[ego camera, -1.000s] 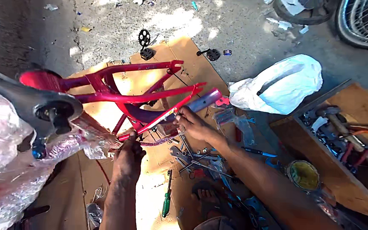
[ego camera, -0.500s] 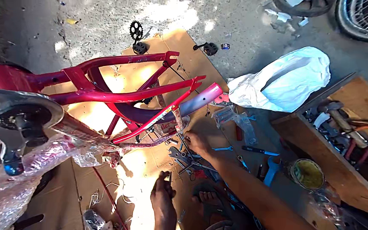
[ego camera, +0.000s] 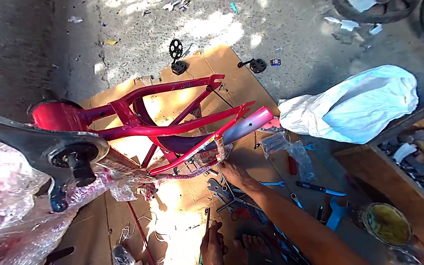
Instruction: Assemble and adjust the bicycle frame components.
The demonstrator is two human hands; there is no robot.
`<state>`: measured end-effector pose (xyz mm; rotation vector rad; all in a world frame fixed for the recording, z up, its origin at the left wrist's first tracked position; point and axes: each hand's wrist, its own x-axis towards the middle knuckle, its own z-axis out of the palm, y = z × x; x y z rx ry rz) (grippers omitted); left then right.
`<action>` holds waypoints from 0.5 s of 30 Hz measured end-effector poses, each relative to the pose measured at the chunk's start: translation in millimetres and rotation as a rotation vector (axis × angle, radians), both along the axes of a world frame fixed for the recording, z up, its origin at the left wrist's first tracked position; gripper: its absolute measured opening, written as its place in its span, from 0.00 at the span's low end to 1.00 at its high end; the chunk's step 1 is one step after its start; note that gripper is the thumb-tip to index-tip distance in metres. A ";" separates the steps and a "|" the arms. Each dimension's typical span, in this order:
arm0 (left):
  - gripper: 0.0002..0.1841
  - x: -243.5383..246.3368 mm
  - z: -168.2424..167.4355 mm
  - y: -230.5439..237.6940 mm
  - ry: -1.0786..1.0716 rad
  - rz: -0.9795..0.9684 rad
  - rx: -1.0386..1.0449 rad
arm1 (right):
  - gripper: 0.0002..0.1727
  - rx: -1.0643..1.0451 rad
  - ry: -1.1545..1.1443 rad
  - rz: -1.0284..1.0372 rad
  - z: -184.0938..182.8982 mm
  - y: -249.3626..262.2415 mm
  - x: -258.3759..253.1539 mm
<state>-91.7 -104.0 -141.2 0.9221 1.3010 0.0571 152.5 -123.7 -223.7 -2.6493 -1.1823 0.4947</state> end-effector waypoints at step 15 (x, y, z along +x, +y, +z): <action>0.13 8.3 23.5 -5.2 -0.319 0.111 -0.075 | 0.08 0.692 0.274 0.081 97.6 -85.4 -128.1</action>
